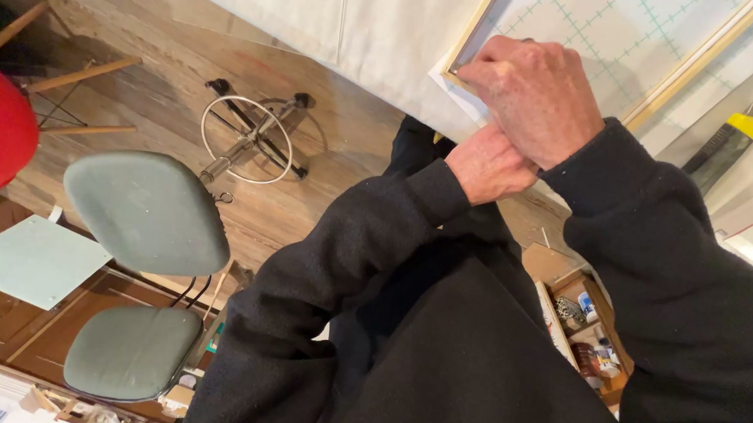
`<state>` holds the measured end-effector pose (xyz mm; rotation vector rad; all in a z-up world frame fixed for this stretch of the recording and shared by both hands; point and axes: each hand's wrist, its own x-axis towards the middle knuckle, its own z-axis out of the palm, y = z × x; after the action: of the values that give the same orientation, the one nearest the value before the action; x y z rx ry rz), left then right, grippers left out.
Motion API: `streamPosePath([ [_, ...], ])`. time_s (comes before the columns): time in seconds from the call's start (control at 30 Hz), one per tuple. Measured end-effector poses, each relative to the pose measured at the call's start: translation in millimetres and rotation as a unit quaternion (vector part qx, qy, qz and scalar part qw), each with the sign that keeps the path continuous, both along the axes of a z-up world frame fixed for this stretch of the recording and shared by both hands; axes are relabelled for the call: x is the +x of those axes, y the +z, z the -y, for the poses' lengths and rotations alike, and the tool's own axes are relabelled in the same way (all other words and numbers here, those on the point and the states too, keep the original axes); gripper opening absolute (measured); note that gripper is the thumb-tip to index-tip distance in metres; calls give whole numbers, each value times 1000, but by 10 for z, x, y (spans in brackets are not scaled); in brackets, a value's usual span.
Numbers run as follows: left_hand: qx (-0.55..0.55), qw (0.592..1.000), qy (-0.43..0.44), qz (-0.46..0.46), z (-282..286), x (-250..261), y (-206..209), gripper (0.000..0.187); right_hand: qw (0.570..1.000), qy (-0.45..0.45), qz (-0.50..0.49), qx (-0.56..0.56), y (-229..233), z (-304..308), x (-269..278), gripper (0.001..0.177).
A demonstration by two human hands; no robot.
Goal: Applying adhesive spacers or mounting strips to the inside edge of a wooden picture frame.
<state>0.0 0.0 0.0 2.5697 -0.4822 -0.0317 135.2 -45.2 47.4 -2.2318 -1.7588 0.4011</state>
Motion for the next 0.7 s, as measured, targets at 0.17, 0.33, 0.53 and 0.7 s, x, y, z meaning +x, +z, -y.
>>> streamPosePath([
  [0.17, -9, 1000, 10, 12, -65, 28, 96, 26, 997, -45, -54, -19, 154, 198, 82, 12],
  [0.33, -23, 999, 19, 41, -85, 31, 128, 33, 987, -110, -118, 14, 354, 258, 76, 11],
  [0.53, -65, 995, 41, 67, -204, 86, 340, 37, 977, -143, -152, 41, 548, 441, 178, 10],
  [0.7, -32, 995, 85, 41, -430, 115, 590, 37, 931, -266, -246, -49, 793, 857, 195, 17],
])
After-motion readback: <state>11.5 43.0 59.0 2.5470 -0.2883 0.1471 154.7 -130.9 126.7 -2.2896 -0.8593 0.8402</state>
